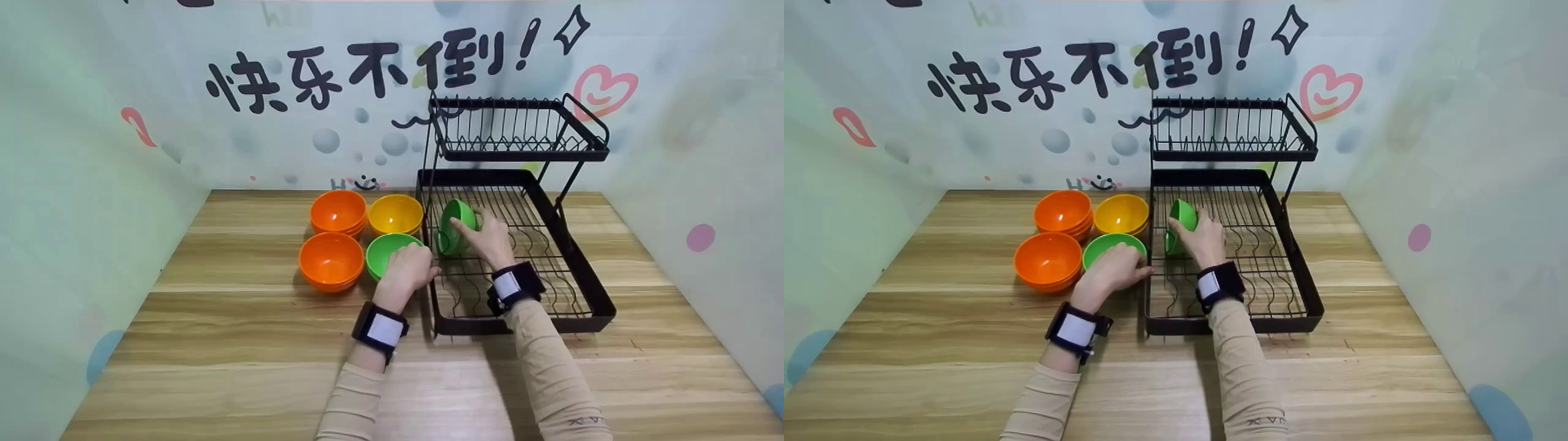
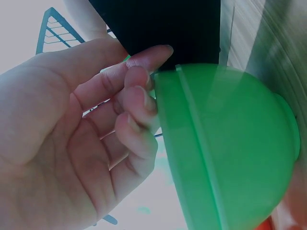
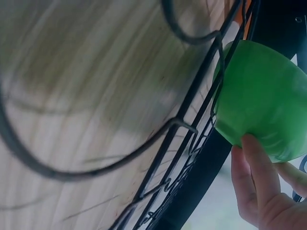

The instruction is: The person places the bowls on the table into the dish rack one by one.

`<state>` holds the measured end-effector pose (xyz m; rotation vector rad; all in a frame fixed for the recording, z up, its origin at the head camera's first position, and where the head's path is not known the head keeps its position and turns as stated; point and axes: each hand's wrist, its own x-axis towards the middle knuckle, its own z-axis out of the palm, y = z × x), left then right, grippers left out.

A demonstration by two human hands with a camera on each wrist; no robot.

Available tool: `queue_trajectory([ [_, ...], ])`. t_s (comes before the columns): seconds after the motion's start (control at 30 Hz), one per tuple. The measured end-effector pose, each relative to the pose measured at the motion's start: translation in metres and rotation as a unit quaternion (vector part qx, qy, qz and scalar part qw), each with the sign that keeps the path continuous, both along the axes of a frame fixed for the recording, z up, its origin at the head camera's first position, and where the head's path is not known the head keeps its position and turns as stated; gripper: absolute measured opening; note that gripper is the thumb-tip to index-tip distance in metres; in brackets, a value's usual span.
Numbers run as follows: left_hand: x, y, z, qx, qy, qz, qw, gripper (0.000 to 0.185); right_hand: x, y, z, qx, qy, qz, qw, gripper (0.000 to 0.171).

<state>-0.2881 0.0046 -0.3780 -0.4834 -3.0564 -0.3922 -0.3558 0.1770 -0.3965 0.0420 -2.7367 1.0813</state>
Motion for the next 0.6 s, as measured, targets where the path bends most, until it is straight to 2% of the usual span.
queue_trajectory([
  [0.6,-0.0005,-0.0002,0.0000,0.003,-0.008,0.000,1.0000,0.028,0.0003,-0.0002,0.0003,-0.015,-0.018,-0.001,1.000,0.078],
])
